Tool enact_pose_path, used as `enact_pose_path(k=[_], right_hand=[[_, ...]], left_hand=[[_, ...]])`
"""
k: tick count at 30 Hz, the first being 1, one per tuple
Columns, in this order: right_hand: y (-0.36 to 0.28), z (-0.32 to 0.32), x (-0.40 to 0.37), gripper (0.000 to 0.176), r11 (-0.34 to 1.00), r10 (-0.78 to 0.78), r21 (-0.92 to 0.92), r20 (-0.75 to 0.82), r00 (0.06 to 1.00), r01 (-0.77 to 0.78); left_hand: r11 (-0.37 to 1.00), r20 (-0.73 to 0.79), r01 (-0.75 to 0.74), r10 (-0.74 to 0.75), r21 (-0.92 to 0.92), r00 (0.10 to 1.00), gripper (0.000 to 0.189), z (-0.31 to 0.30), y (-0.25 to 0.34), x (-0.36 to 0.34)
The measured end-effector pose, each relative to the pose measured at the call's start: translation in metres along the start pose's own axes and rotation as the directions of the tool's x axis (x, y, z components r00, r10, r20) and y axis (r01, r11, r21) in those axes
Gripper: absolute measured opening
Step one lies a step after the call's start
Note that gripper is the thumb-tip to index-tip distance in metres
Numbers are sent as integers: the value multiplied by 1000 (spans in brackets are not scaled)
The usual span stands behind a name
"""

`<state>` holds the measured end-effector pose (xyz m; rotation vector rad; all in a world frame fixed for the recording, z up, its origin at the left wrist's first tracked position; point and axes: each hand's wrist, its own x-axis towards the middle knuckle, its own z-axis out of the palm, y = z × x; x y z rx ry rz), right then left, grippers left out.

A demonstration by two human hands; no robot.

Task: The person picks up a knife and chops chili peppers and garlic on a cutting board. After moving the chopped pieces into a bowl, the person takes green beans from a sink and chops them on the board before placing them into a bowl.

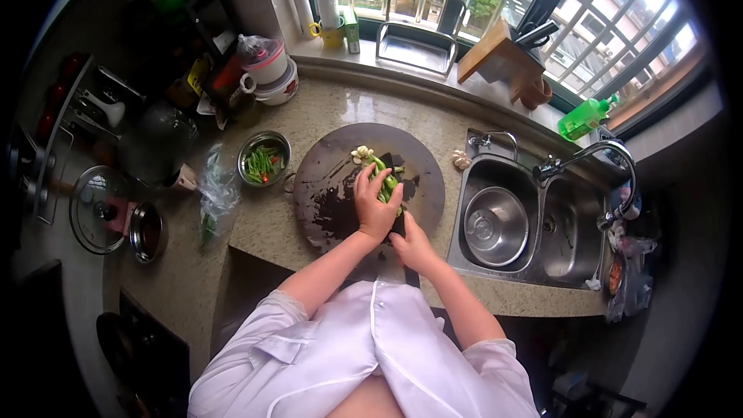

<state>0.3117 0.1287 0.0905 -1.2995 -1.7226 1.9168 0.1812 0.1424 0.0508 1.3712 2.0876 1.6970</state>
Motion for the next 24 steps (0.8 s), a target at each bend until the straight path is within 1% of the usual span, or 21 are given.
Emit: enact_pose_path(k=[4,6,8,9,10,11,12,13,14,15,16,17,18,20,23,24], right_hand=[[-20,23,15,46,999,-4,33,74,997,2],[-32,39,28,45,999,-28,34,131,991,24],[-43,59,43,42,998,-53,25,135,989,50],[-49,70,54,39,998,-61,38,170,983,55],[-55,80,63,35,997,-70,51,205,976,60],[-62,91,72,29,994,-90,85,247,965,71],[-68,104,81,25,993,-85,98,257,963,61],[-71,117,91,24,994,-71,105,274,959,43],[-75,129,102,23,993,-57,112,289,956,25],[-80,140,112,24,991,-36,133,309,950,-6],[-84,151,121,24,991,-40,135,315,948,-3],[-87,162,130,24,991,-10,133,326,945,-35],[-91,172,138,24,989,21,130,336,942,-68],[-97,189,151,23,988,24,134,327,945,-72],[-94,206,168,23,960,166,174,287,944,-221],[-92,208,170,23,959,168,173,284,944,-223]], left_hand=[[998,-35,-16,18,57,999,35,-30,-11,21],[996,-79,-16,23,90,997,33,-47,-23,35],[993,-112,2,11,118,994,32,-68,-35,50],[993,-141,17,0,116,990,32,-78,-43,57],[988,-145,30,-7,153,989,32,-91,-50,65],[987,-162,35,-9,160,987,31,-101,-60,73],[985,-178,39,-9,166,984,31,-111,-71,81],[985,-177,64,-35,161,984,29,-121,-81,88],[982,-204,63,-25,180,979,27,-130,-92,96],[984,-199,92,-61,152,978,27,-138,-103,103],[985,-191,122,-97,126,977,26,-148,-113,110],[981,-200,106,-72,164,977,26,-154,-126,116],[977,-207,118,-81,175,975,25,-159,-139,121],[973,-176,164,-135,164,975,24,-164,-166,128],[970,-141,194,-173,149,975,21,-171,-182,133],[970,-139,195,-175,146,975,21,-170,-192,134]])
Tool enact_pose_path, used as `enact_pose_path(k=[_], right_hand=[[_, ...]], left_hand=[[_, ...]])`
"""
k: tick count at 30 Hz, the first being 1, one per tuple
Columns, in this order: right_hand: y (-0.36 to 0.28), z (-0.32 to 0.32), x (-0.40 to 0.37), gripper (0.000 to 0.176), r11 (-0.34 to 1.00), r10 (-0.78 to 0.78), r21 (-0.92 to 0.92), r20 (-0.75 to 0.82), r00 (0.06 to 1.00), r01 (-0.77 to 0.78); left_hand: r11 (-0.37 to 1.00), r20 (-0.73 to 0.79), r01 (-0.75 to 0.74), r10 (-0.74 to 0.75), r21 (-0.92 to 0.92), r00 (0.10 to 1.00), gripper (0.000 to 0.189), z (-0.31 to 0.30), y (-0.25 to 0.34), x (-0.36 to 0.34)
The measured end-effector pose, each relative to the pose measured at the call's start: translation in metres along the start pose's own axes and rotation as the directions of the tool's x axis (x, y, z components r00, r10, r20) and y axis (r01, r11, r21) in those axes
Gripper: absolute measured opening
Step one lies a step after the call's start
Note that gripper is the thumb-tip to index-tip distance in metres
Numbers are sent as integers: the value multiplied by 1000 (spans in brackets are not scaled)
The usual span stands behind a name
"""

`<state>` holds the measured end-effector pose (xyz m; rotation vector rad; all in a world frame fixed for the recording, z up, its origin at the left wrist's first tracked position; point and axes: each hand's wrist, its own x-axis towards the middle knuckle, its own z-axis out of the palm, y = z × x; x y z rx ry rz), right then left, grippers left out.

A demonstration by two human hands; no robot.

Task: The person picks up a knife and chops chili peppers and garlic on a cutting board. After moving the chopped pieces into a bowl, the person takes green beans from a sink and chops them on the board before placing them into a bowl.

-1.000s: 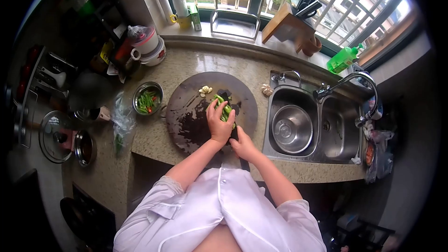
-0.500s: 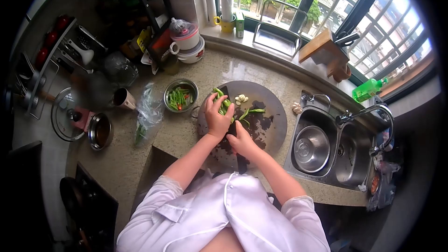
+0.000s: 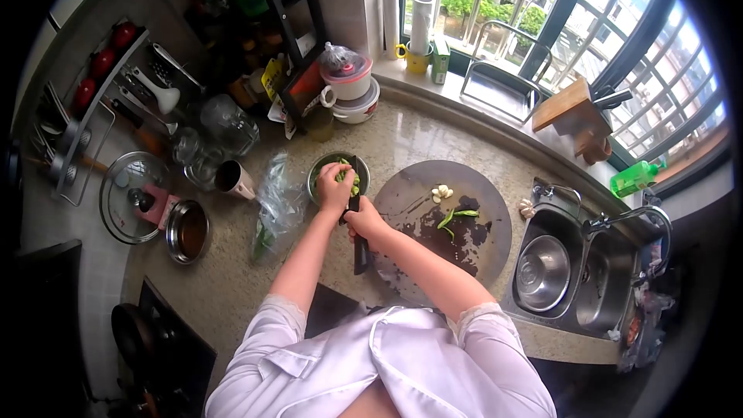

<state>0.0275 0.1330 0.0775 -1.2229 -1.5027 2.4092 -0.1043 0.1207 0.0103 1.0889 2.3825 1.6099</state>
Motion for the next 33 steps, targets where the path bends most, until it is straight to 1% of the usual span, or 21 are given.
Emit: enact_pose_path(k=[4,6,8,10,11,12,14,15,16,19,20,22,23,24,25,26,27,28,30,32,33], right_hand=[[0,-2,11,22,997,66,27,12,998,-66],[-2,-3,12,21,995,89,31,27,996,-90],[-8,-5,11,22,996,94,-3,20,995,-94],[-11,-6,11,22,996,89,-2,29,996,-89],[-11,-6,11,21,997,83,-4,45,996,-83],[-11,-7,10,21,996,86,-2,42,995,-86],[-9,-7,8,20,999,29,-36,90,995,-26],[-10,-8,5,20,999,32,-35,88,996,-29],[-12,-10,-1,20,998,56,-18,78,995,-54],[-13,-23,-19,20,991,115,59,68,991,-119],[-14,-29,-28,20,982,145,113,73,987,-153],[-22,-40,-55,20,989,127,71,55,990,-131],[-20,-49,-67,22,993,97,62,48,994,-100],[-16,-57,-79,24,996,70,54,42,997,-72],[-15,-66,-94,30,998,43,41,37,998,-45],[-13,-75,-106,34,999,39,4,-19,999,-39],[-5,-86,-116,34,998,53,38,-92,994,-49],[3,-97,-127,34,995,71,78,-164,984,-59],[13,-124,-149,44,999,-45,-37,-181,982,39],[40,-149,-164,56,996,-90,-56,-395,914,74],[53,-162,-170,50,986,-158,-125,-474,866,111]], left_hand=[[999,-68,48,-48,1,996,21,10,-26,5],[972,-15,103,-109,-213,994,27,6,-27,6],[974,24,92,-89,-208,996,31,2,-19,4],[993,13,-84,86,-88,996,31,1,-14,2],[989,18,-121,123,-82,992,25,1,-11,0],[989,21,-119,121,-83,992,25,1,-8,-1],[977,43,-179,175,119,984,17,0,-2,0],[991,8,-108,108,74,994,16,2,-5,2],[963,-23,-195,202,184,979,16,3,-8,4],[952,50,-210,204,224,978,15,5,-17,11],[937,80,-263,251,230,965,13,5,-20,14],[939,141,-260,233,224,962,11,3,-20,14],[931,126,-270,245,247,961,12,2,-18,12],[923,139,-300,273,241,952,17,-3,-12,12],[950,141,-281,262,139,955,20,-2,-17,14],[965,145,-258,251,35,957,23,-2,-22,16],[955,53,-298,297,8,953,26,-5,-23,20],[975,-28,-212,210,-66,977,22,-8,-23,23],[961,-134,-59,23,-271,991,17,-9,-30,29],[992,-156,-87,72,-89,985,15,-15,3,22],[984,-116,-141,129,-105,985,15,-13,20,16]])
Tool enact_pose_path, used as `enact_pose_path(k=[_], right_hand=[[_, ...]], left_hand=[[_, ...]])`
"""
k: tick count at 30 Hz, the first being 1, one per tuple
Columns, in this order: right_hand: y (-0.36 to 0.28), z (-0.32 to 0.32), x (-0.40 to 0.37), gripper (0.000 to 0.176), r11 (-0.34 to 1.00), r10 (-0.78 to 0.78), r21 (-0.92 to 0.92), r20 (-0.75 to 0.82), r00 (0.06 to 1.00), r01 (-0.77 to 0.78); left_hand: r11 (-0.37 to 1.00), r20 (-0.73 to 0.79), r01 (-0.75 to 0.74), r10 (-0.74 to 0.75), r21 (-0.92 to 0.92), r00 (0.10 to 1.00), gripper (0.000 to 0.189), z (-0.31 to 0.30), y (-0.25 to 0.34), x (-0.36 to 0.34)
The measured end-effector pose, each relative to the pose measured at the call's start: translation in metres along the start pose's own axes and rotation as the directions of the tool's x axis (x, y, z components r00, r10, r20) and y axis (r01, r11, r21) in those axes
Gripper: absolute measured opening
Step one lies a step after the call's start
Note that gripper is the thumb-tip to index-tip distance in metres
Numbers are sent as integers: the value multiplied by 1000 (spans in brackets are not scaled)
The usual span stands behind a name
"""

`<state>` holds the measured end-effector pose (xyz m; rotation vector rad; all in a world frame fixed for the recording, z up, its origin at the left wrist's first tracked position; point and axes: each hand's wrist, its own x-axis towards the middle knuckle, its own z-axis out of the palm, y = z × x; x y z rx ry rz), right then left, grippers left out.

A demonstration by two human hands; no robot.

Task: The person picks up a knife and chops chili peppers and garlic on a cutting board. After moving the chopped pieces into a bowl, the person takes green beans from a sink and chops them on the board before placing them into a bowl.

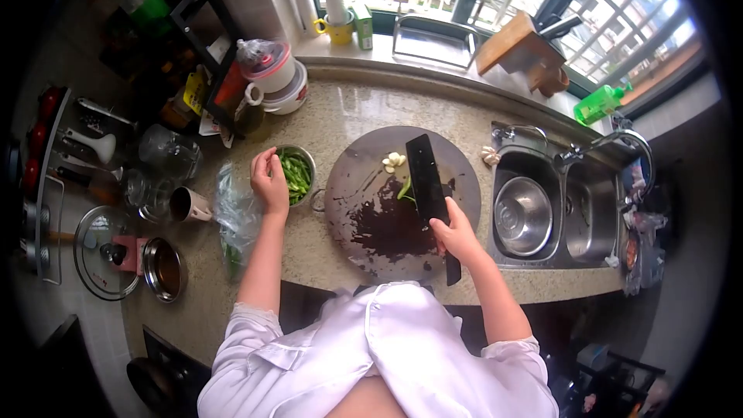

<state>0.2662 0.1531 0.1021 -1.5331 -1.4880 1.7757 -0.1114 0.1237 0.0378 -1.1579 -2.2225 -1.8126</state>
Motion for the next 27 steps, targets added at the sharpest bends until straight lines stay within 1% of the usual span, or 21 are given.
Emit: enact_pose_path(k=[1,2,3,4,5,6,8,9,11,13,15,16,17,18,19,20,21,22,23,25,27], right_hand=[[10,-13,-2,46,997,-62,-50,-96,993,58],[15,-28,-2,47,957,-116,-280,-159,980,68],[33,-39,2,42,773,-376,-609,-210,903,180],[34,-46,1,37,728,-373,-673,-226,900,133],[33,-51,3,32,675,-372,-732,-236,898,88],[33,-54,5,29,648,-360,-760,-236,903,59],[42,-57,17,23,578,-345,-816,-225,911,17],[40,-54,18,24,547,-311,-837,-219,925,-14],[43,-45,15,24,510,-343,-859,-149,927,50],[44,-32,7,24,495,-329,-866,-111,938,71],[46,-23,-5,24,553,-280,-828,-81,957,91],[57,-21,-6,24,556,-278,-826,-81,957,92],[71,-21,-6,26,622,-374,-750,-33,927,224],[72,-19,-9,28,665,-471,-657,0,882,355],[73,-18,-12,28,665,-472,-657,-1,881,356],[73,-16,-14,32,856,-287,-452,-9,958,252],[70,-15,-16,36,970,-95,-223,34,995,100],[71,-17,-15,53,997,17,-73,113,993,-9],[80,-17,-12,53,997,17,-75,117,993,-8],[91,-15,-5,68,990,69,114,171,983,-89],[95,-13,-3,73,983,62,159,208,976,-96]], left_hand=[[1000,30,-3,3,-20,1000,15,8,15,-9],[997,134,-49,56,-57,989,16,16,30,-20],[991,233,-94,114,-97,966,17,23,46,-31],[988,385,-95,137,-124,913,19,30,65,-45],[995,581,-33,82,-96,810,20,39,73,-59],[942,588,-314,323,-122,741,23,55,67,-77],[953,698,-243,298,-180,651,31,73,82,-107],[941,734,-303,314,-154,602,46,81,88,-116],[900,708,-436,312,-7,633,61,99,90,-131],[908,728,-420,290,-4,622,64,108,90,-134],[916,743,-400,263,7,615,67,113,89,-135],[944,759,-330,224,-13,612,67,115,88,-137],[966,774,-255,184,-30,606,67,115,87,-139],[963,765,-267,201,-39,612,63,116,86,-142],[963,765,-268,202,-40,612,63,117,83,-146],[995,777,-78,96,-61,622,59,118,81,-149],[990,791,115,-9,-78,612,56,119,80,-151],[989,748,58,62,-133,661,51,119,79,-154],[990,745,59,59,-132,664,51,118,77,-156],[985,746,103,38,-142,665,47,115,81,-154],[974,727,158,9,-161,686,46,115,79,-157]])
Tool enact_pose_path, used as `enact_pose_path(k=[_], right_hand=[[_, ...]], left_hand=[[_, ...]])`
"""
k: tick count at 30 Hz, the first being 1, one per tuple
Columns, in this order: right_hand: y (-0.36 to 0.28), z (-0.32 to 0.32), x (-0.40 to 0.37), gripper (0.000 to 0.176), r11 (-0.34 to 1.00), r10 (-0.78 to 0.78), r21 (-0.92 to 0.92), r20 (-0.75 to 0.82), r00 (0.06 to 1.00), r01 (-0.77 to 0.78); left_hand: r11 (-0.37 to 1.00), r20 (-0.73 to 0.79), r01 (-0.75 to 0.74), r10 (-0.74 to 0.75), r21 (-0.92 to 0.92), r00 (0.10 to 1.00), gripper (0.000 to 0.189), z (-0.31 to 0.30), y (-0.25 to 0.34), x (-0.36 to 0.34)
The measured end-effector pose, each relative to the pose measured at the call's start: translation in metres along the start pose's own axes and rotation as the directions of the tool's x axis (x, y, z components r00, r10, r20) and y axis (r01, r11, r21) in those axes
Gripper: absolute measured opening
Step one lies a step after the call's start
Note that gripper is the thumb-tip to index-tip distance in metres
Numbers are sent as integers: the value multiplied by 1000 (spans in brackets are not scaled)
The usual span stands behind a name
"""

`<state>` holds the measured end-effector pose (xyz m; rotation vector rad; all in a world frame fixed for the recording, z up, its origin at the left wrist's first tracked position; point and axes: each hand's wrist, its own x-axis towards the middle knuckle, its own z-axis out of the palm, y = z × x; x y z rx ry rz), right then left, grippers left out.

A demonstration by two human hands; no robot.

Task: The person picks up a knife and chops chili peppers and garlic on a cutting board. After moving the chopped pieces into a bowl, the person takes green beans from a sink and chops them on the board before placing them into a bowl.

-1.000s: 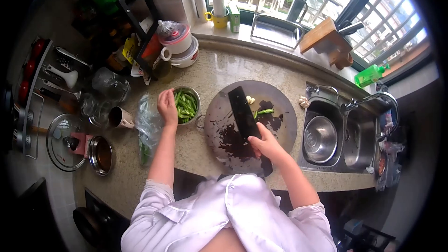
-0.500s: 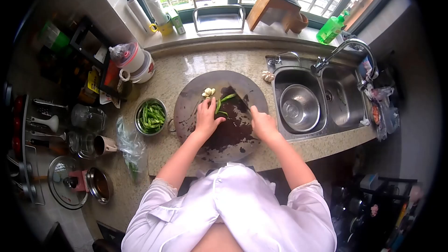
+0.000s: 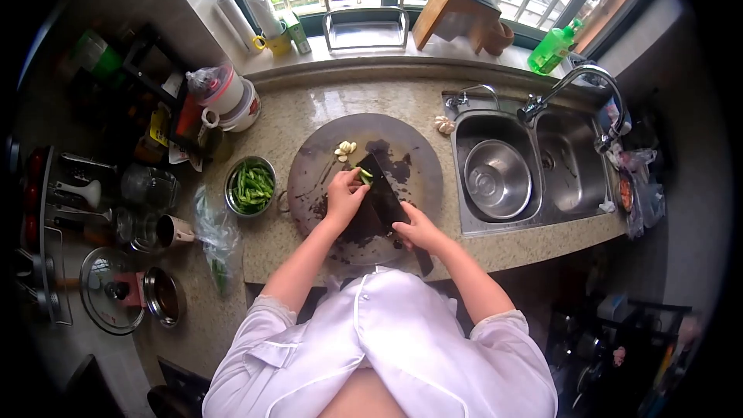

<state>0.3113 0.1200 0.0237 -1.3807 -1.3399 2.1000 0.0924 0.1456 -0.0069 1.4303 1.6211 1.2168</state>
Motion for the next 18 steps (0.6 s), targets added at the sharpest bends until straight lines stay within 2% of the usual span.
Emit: enact_pose_path(k=[1,8,10,12,14,17,18], right_hand=[[-2,2,0,77,999,-2,49,30,1000,0],[-45,32,-3,79,999,39,-3,61,997,-39],[-62,48,5,72,997,11,-76,142,990,0],[-75,69,13,65,990,-8,-135,139,990,28],[-85,90,26,63,965,-87,-210,297,951,154],[-95,116,40,65,973,-83,-173,353,932,152],[-94,122,45,65,978,-79,-151,375,924,145]], left_hand=[[998,-26,18,-20,-58,999,46,1,-1,-1],[997,-199,36,-47,-62,979,41,-33,17,-7],[999,-239,13,-23,-46,971,40,-58,19,-9],[999,-274,22,-34,-48,961,38,-89,10,-8],[995,-340,47,-76,-93,937,35,-123,-1,-9],[993,-469,77,-25,93,883,30,-178,-16,-7],[992,-476,83,-29,95,879,30,-181,-17,-11]])
